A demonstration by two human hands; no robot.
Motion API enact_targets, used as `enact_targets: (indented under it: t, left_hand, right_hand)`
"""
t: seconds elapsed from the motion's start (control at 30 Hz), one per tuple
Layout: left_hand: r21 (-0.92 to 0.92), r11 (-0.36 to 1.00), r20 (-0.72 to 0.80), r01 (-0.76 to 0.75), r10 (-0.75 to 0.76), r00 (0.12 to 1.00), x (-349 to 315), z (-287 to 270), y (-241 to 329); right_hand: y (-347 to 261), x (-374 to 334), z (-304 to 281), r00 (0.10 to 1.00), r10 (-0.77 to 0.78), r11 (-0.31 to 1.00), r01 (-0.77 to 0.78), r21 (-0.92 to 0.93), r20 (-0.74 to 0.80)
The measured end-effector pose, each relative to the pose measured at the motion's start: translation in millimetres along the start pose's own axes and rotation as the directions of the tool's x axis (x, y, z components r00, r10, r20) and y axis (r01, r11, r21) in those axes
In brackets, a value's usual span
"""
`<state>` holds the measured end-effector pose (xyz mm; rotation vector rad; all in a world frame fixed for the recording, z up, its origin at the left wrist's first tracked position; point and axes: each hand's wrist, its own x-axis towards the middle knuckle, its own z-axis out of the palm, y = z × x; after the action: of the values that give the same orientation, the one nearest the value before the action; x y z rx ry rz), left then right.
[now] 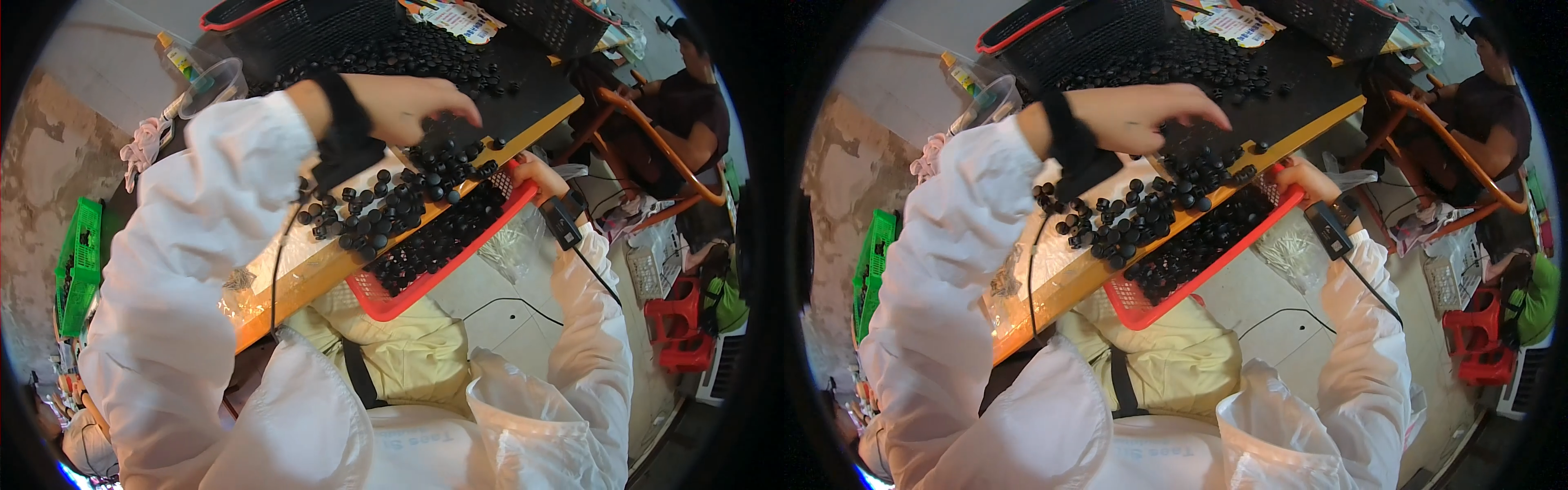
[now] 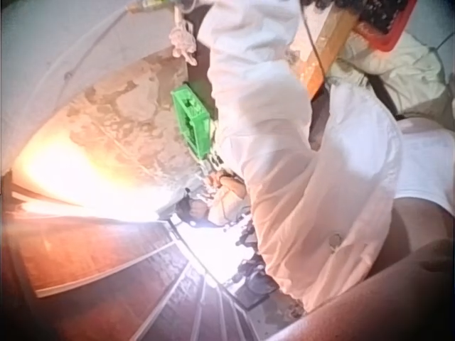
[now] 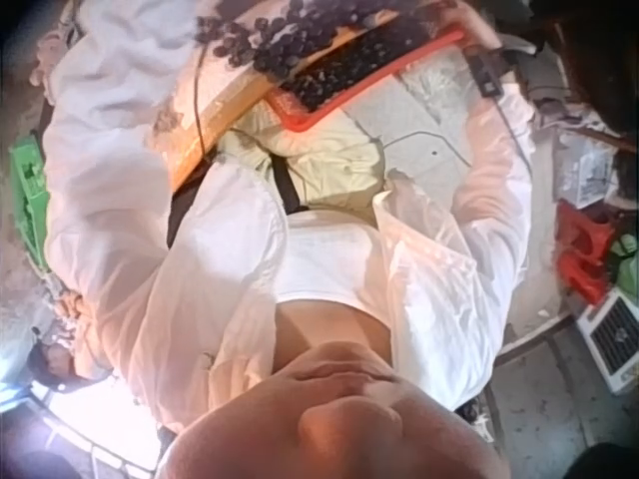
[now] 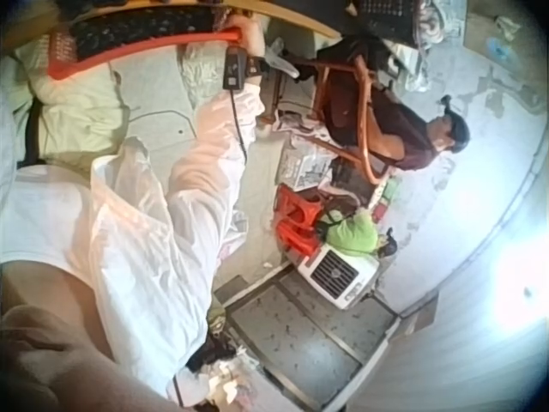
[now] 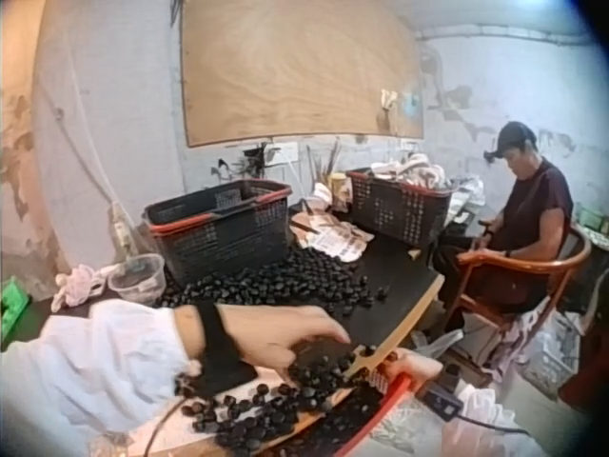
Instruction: Sorting small black plastic shoe components and placing them into a red basket.
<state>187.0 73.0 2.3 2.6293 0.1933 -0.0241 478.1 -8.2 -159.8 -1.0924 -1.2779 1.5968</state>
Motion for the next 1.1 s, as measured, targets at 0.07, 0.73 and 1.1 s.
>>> enact_targets:
  t: [0.07, 0.73, 1.1]
  left_hand:
    - [0.046, 0.993, -0.036, 0.106, -0.104, 0.994, -34, -11, -1]
    - [0.134, 0.742, -0.010, 0.657, -0.662, 0.749, -153, 22, 5]
    - [-0.051, 0.783, 0.228, 0.620, -0.595, 0.771, -129, 21, 18]
  right_hand:
    - [-4, -4, -1, 0.992, 0.044, 0.999, -0.044, -0.003, -0.115]
    - [-1, -11, -2, 0.990, 0.124, 0.987, -0.115, 0.115, -0.069]
    - [4, -14, 4, 0.993, 0.052, 0.989, -0.036, 0.146, -0.106]
